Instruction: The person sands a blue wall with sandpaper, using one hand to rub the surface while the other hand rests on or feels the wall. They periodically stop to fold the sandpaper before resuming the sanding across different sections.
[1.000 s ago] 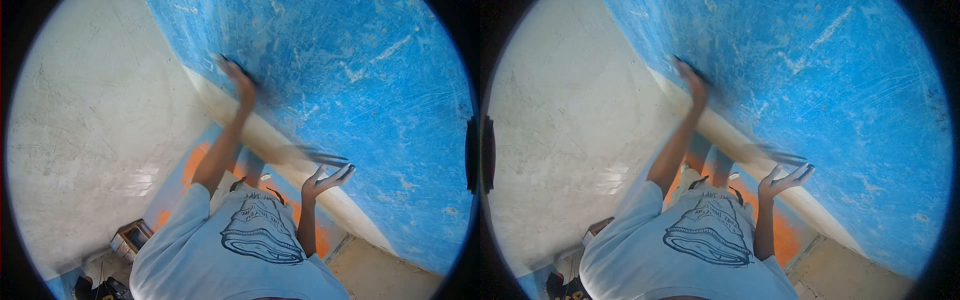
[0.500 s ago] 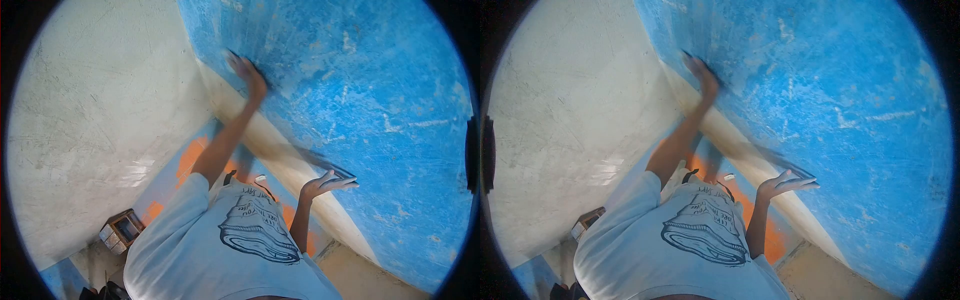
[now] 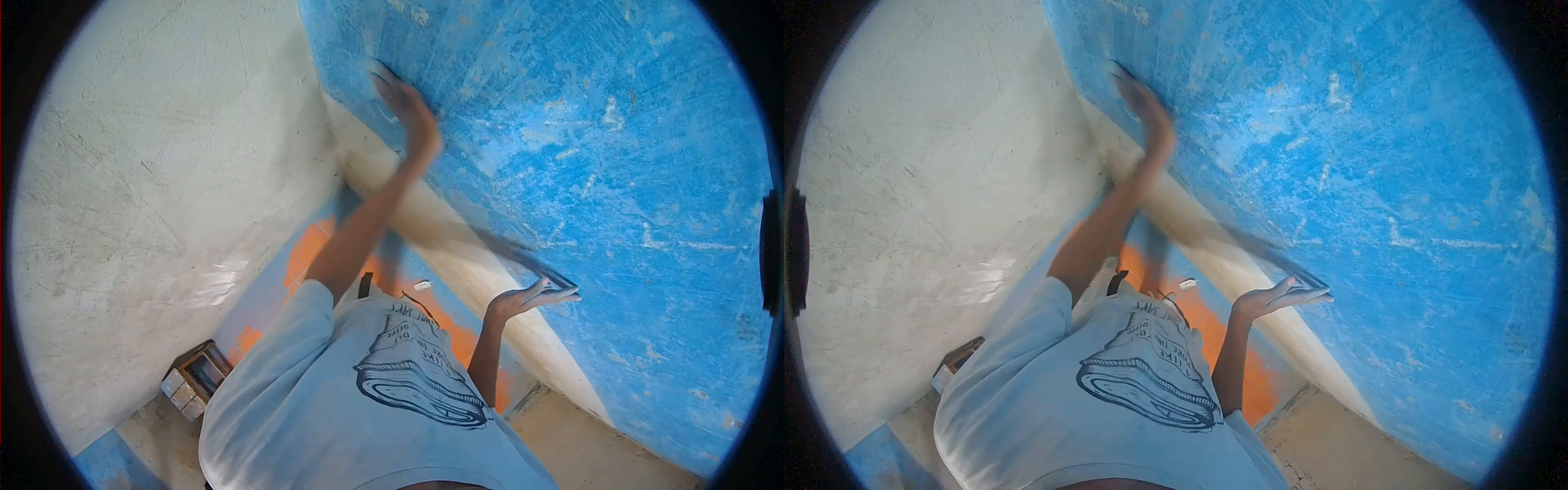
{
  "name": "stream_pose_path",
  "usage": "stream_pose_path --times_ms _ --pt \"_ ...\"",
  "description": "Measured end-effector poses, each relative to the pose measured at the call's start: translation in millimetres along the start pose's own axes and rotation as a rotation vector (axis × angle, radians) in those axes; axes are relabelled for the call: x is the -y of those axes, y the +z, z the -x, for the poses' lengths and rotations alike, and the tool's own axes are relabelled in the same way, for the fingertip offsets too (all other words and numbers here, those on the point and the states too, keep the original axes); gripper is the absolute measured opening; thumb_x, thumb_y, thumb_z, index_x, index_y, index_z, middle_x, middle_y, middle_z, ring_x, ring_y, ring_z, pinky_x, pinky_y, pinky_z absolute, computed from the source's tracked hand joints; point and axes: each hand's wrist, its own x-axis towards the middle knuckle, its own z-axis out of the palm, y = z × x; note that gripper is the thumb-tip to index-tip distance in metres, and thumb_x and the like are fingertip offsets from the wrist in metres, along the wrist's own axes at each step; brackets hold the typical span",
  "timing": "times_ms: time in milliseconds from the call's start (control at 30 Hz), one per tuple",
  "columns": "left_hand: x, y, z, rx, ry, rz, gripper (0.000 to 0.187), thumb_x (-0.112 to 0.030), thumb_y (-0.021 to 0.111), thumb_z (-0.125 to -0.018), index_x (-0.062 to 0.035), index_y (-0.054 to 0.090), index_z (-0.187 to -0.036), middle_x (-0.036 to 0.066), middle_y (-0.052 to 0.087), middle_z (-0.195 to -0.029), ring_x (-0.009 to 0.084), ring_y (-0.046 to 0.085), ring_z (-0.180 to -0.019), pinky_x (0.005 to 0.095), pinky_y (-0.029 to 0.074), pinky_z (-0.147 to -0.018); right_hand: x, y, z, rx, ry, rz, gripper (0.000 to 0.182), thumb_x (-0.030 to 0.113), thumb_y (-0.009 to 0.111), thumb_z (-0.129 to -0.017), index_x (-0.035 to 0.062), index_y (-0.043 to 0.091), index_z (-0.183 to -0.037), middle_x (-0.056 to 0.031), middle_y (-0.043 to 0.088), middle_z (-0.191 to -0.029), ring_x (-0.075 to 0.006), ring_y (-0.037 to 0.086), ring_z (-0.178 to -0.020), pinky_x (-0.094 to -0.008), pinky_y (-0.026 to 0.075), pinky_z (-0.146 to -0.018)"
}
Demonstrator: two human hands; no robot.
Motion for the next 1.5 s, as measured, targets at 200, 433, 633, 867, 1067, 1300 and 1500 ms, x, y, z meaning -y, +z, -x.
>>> stream_pose_path --times_ms 200,433,633,867,1067,1300,1500 --pt "-34.2 32.6 64.3 -0.038 -0.052 -0.15 0.068 -0.04 0.022 -0.113 -0.0024 -0.002 -0.164 0.027 -0.01 -0.169 0.0447 -0.006 -0.157 0.0573 0.002 -0.127 18.6 13.2 2.9 0.028 -0.038 0.036 0.086 0.058 0.04 -0.106 0.0104 0.002 -0.167 -0.022 -0.017 -0.17 -0.0398 -0.01 -0.158 -0.0594 0.008 -0.126" --pt "-9.8 1.9 5.6 -0.08 -0.02 -0.142 0.07 -0.043 0.019 -0.113 -0.0004 -0.004 -0.164 0.029 -0.013 -0.169 0.042 -0.011 -0.157 0.0554 -0.003 -0.126 46.2 21.5 5.5 0.029 0.047 -0.028 0.087 0.06 0.04 -0.105 0.0105 0.003 -0.167 -0.021 -0.017 -0.17 -0.0379 -0.009 -0.159 -0.0591 0.007 -0.126" --pt "-30.4 -10.1 -29.3 -0.032 0.025 -0.18 0.072 -0.044 0.015 -0.112 0.0019 -0.003 -0.163 0.028 -0.01 -0.169 0.044 -0.011 -0.157 0.0586 -0.006 -0.125 80.3 47.1 11.3 0.06 -0.008 -0.098 0.085 0.059 0.036 -0.106 0.0102 0.0 -0.166 -0.0201 -0.018 -0.17 -0.0368 -0.01 -0.159 -0.059 0.005 -0.126" --pt "-9.1 -14.9 86.6 0.289 0.015 -0.137 0.076 -0.029 0.035 -0.109 0.0109 -0.006 -0.159 0.032 -0.013 -0.167 0.0449 -0.007 -0.157 0.0558 0.002 -0.126 97.2 89.5 6.7 -0.013 -0.104 -0.054 0.083 0.054 0.036 -0.108 0.0098 -0.004 -0.166 -0.021 -0.021 -0.169 -0.0387 -0.012 -0.158 -0.0601 0.005 -0.126" --pt "-12.1 -64.8 -110.4 -0.068 -0.145 -0.039 0.079 -0.048 0.028 -0.111 0.0015 -0.003 -0.163 0.025 -0.009 -0.17 0.0382 -0.002 -0.159 0.0507 0.004 -0.128 82.8 86.1 19.4 0.06 -0.152 0.023 0.084 0.053 0.038 -0.108 0.0102 -0.006 -0.166 -0.0198 -0.023 -0.169 -0.039 -0.012 -0.158 -0.0616 0.006 -0.125" --pt "34.7 -59.3 60.9 0.325 0.048 -0.066 0.076 -0.045 0.027 -0.112 0.0078 0.002 -0.161 0.026 -0.008 -0.17 0.0386 -0.004 -0.159 0.0488 0.005 -0.128 100.0 118.5 30.1 -0.003 -0.093 0.062 0.09 0.057 0.042 -0.106 0.0105 -0.007 -0.166 -0.0196 -0.023 -0.169 -0.038 -0.016 -0.157 -0.0619 0.003 -0.125" --pt "-4.2 -105.4 -152.1 0.096 -0.138 0.075 0.091 -0.062 0.025 -0.108 0.0071 0.002 -0.162 0.032 -0.006 -0.168 0.0414 -0.007 -0.158 0.0507 0.001 -0.128 99.5 114.9 33.2 0.038 -0.139 0.083 0.092 0.06 0.041 -0.105 0.0122 -0.01 -0.165 -0.0187 -0.023 -0.169 -0.0376 -0.018 -0.157 -0.0635 0.001 -0.124"
